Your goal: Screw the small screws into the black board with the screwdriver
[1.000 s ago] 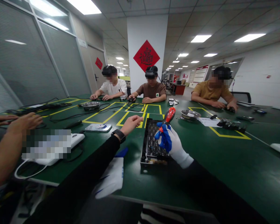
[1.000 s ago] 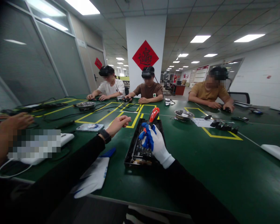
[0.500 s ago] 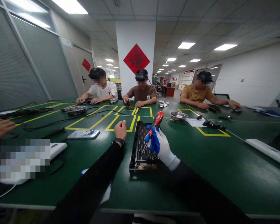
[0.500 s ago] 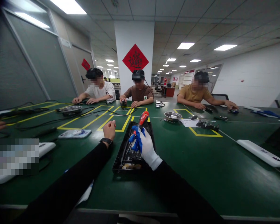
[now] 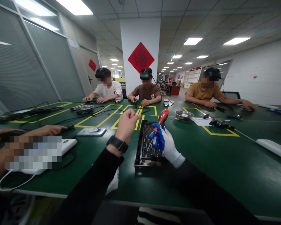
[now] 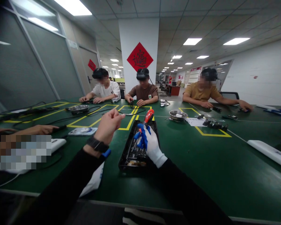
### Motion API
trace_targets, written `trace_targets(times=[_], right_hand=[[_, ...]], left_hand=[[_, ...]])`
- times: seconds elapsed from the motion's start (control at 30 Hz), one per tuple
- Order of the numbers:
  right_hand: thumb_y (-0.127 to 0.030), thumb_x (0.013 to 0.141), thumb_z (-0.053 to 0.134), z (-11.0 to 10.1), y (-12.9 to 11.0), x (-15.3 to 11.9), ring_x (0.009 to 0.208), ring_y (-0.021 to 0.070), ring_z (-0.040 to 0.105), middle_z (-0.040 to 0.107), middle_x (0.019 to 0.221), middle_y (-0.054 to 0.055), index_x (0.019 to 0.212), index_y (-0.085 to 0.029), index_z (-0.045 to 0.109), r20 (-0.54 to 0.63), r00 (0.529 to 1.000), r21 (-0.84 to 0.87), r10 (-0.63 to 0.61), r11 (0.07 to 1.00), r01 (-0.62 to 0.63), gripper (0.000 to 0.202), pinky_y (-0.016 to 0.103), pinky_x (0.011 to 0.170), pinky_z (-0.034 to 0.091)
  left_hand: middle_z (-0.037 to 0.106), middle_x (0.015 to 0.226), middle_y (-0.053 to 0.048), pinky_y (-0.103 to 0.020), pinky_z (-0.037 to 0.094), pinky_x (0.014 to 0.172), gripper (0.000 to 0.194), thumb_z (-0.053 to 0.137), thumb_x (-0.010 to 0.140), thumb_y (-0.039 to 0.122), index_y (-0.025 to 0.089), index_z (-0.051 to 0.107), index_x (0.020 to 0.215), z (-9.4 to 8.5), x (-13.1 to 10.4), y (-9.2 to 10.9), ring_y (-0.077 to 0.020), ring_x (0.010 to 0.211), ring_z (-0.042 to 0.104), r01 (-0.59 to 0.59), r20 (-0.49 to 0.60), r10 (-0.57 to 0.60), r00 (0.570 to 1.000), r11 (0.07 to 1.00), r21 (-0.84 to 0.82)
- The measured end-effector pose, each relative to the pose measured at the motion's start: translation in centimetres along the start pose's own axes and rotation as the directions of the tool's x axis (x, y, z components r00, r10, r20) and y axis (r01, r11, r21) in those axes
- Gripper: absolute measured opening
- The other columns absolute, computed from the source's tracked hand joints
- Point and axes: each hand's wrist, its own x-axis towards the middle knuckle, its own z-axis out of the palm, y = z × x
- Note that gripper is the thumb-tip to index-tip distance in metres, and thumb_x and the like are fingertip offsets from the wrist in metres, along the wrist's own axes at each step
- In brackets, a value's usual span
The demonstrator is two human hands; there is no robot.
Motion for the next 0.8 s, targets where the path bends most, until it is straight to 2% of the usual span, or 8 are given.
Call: trace_targets(times=[0.07,0.13,0.23,0.37,0.47,0.53,0.63,0.8], right_hand=[[-0.046,0.077,0.049,0.1,0.0,0.0,0.039,0.0065,0.048,0.06,0.06,0.001,0.104,-0.016,0.05,-0.011,1.0,-0.002,0.006,1.0,-0.006,0.041,0.016,0.035,0.039],[-0.046,0.077,0.05,0.2,0.0,-0.1,0.038,0.0064,0.048,0.06,0.06,0.0,0.103,-0.017,0.05,-0.009,1.0,-0.013,0.01,1.0,-0.01,0.04,0.016,0.035,0.038],[-0.045,0.077,0.05,0.4,-0.1,-0.2,0.037,0.0069,0.048,0.059,0.059,-0.001,0.102,-0.017,0.05,0.007,1.0,-0.041,0.012,0.999,-0.012,0.037,0.016,0.034,0.038],[-0.045,0.077,0.049,0.7,-0.2,-0.4,0.038,0.0073,0.05,0.06,0.06,0.0,0.101,-0.018,0.049,0.027,0.999,-0.057,0.024,0.998,-0.022,0.037,0.017,0.035,0.039],[-0.045,0.077,0.05,0.8,-0.3,-0.6,0.038,0.0073,0.05,0.061,0.062,0.0,0.101,-0.019,0.048,0.052,0.998,-0.068,0.037,0.997,-0.033,0.036,0.017,0.035,0.04],[-0.045,0.077,0.05,0.8,-0.2,-0.8,0.038,0.008,0.051,0.061,0.063,0.0,0.101,-0.02,0.046,0.081,0.995,-0.077,0.059,0.996,-0.052,0.035,0.018,0.036,0.041],[-0.044,0.077,0.05,0.9,-0.1,-1.0,0.039,0.0094,0.052,0.061,0.062,-0.002,0.099,-0.022,0.042,0.114,0.99,-0.08,0.083,0.994,-0.074,0.033,0.021,0.038,0.043],[-0.042,0.077,0.051,1.0,-0.1,-1.1,0.041,0.0086,0.052,0.059,0.062,-0.002,0.099,-0.02,0.044,0.149,0.984,-0.054,0.101,0.994,-0.094,0.032,0.019,0.039,0.043]], left_hand=[[0.039,0.06,0.005,-0.015,0.032,0.042,0.013,0.053,0.071,0.026,0.017,0.044,0.073,-0.9,-4.0,1.1,-0.0052,0.048,0.039,-0.024,0.056,0.02,0.998,0.997,0.08],[0.049,0.078,0.0,-0.02,0.042,0.055,0.016,0.051,0.074,0.024,0.018,0.049,0.089,-1.6,-7.2,1.0,-0.0094,0.067,0.05,-0.025,0.077,0.009,0.997,0.98,0.196],[0.053,0.089,-0.003,-0.029,0.044,0.076,0.019,0.049,0.076,0.021,0.019,0.055,0.093,-2.0,-9.6,-0.7,-0.014,0.084,0.051,-0.099,0.146,0.042,0.988,0.907,0.409],[0.057,0.091,-0.004,-0.033,0.04,0.083,0.015,0.05,0.077,0.026,0.021,0.061,0.086,-1.9,-9.3,-2.9,-0.0169,0.09,0.051,-0.176,0.301,0.022,0.953,0.851,0.495],[0.062,0.088,-0.003,-0.032,0.041,0.081,0.016,0.054,0.075,0.031,0.021,0.064,0.084,-2.0,-8.6,-3.7,-0.0173,0.087,0.054,-0.177,0.381,-0.024,0.924,0.858,0.483],[0.064,0.086,-0.003,-0.03,0.042,0.079,0.018,0.056,0.073,0.031,0.02,0.065,0.084,-2.0,-8.6,-4.2,-0.0169,0.084,0.056,-0.125,0.382,-0.073,0.921,0.874,0.469],[0.065,0.082,-0.002,-0.029,0.043,0.077,0.019,0.057,0.072,0.033,0.02,0.066,0.082,-2.0,-9.1,-5.1,-0.0168,0.081,0.057,-0.053,0.325,-0.118,0.938,0.879,0.474],[0.066,0.082,-0.002,-0.03,0.043,0.077,0.02,0.057,0.072,0.036,0.021,0.067,0.078,-2.0,-9.6,-6.1,-0.0167,0.08,0.057,-0.067,0.263,-0.069,0.962,0.876,0.477]])
